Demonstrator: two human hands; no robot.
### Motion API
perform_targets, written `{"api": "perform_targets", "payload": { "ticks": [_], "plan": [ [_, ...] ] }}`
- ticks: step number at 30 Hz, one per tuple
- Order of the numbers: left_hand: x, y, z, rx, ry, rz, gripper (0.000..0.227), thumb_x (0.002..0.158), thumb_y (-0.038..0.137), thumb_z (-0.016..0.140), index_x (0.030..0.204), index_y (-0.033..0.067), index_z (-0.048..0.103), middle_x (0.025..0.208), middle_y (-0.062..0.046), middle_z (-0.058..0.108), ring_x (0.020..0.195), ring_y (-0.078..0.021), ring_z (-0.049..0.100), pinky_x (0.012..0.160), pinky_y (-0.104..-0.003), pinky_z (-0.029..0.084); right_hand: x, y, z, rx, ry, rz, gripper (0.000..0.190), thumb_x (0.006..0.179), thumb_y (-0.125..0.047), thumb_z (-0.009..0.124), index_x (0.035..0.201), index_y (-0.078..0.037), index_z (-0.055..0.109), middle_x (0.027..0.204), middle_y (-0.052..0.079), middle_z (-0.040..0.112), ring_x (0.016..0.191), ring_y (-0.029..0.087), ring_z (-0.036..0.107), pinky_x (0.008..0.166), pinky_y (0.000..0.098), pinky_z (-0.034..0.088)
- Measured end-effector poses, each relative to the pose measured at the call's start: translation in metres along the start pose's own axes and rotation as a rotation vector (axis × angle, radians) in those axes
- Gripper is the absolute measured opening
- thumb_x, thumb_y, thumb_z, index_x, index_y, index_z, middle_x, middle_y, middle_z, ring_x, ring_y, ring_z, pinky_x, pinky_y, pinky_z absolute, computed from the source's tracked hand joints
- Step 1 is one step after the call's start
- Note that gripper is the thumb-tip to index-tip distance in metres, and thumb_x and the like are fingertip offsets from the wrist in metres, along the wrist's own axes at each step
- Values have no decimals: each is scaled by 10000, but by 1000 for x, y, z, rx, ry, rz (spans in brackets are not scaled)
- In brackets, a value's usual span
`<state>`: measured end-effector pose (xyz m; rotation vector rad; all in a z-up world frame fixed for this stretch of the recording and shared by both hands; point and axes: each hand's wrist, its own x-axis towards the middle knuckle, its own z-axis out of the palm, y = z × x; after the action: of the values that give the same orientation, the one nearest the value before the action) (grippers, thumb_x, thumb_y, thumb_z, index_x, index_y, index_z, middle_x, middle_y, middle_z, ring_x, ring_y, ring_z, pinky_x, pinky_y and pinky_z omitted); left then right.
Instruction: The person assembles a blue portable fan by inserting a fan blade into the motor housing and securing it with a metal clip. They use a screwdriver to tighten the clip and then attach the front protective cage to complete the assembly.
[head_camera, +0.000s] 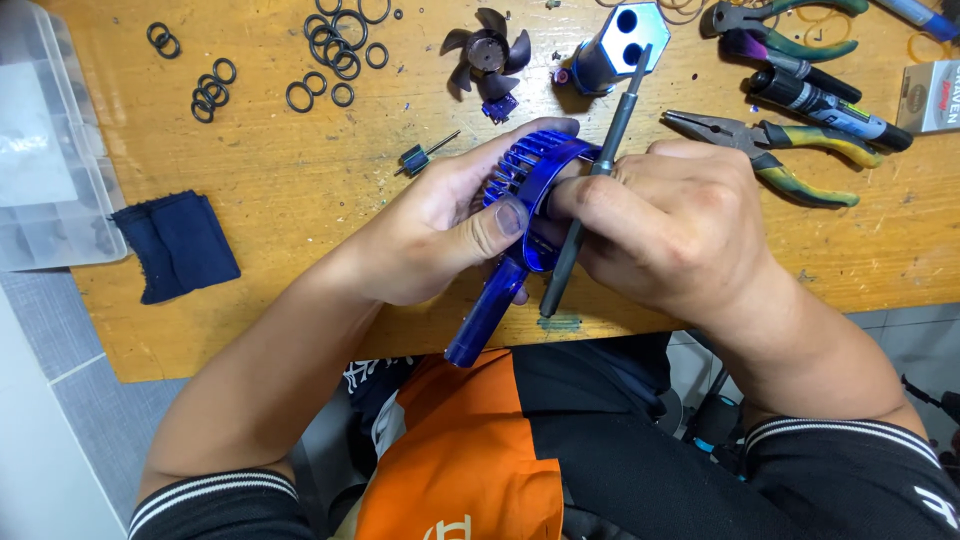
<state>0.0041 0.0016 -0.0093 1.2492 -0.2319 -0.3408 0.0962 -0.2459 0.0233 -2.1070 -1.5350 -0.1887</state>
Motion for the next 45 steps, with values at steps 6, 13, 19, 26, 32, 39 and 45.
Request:
{"api": "perform_targets", "payload": {
  "ticks": [6, 13, 19, 26, 32, 39, 45],
  "plan": [
    [-2, -2, -4, -141, -9, -32, 888, 1152, 477, 675, 1810, 13, 301, 1785, -150, 520, 1689, -265, 523, 1475, -428, 432, 11, 5, -10, 79, 35, -106, 184, 1125, 120, 689, 1181, 21, 833, 805, 83, 641, 629, 288, 542, 672, 471, 509],
    [-2, 14, -2, -188, -58, -38, 935, 1120, 491, 714, 1816, 73, 252, 1768, -184, 544, 1686, -329, 582, 1435, -444, 527, 10, 9, -18, 138, 60, -143, 137, 1222, -120, 727, 1174, -23, 811, 1127, 116, 874, 833, 346, 739, 745, 482, 546],
    [-11, 5, 3, -295, -3, -3, 987, 1072, 370, 851, 1781, 152, 200, 1677, -198, 537, 1328, -337, 829, 1172, -470, 735, 10, -1, -6, 159, 218, -82, 344, 1144, -269, 907, 1096, 31, 746, 1128, 213, 886, 920, 342, 849, 780, 487, 632],
    [-13, -5, 8, -145, 47, 33, 883, 1077, 236, 872, 1723, 191, 272, 1583, -230, 632, 1285, -252, 749, 1075, -364, 697, 0, -8, -1, 155, 204, 47, 340, 1148, -258, 891, 1114, 48, 747, 1084, 209, 865, 837, 319, 791, 767, 466, 609],
    [-15, -5, 10, 23, 47, 125, 832, 1107, 174, 868, 1699, 151, 284, 1712, -239, 531, 1262, -294, 852, 1130, -405, 762, 1, -12, -6, 175, 176, 66, 322, 1147, -272, 857, 1090, 27, 753, 997, 198, 809, 789, 332, 726, 752, 470, 559],
    [-17, 2, 16, -15, 24, 95, 830, 1120, 24, 837, 1696, 147, 252, 1623, -286, 588, 1223, -308, 869, 1135, -418, 777, 2, -12, -2, 218, 149, 40, 379, 1150, -343, 748, 1014, 8, 706, 805, 115, 611, 658, 317, 562, 646, 486, 419],
    [-16, 1, 14, 53, 26, 131, 831, 1115, 45, 867, 1691, 141, 277, 1699, -261, 501, 1293, -307, 829, 1131, -375, 776, 0, -9, -1, 246, 130, 12, 319, 1144, -233, 806, 1004, 38, 712, 763, 126, 556, 618, 319, 509, 615, 496, 387]
  ]
}}
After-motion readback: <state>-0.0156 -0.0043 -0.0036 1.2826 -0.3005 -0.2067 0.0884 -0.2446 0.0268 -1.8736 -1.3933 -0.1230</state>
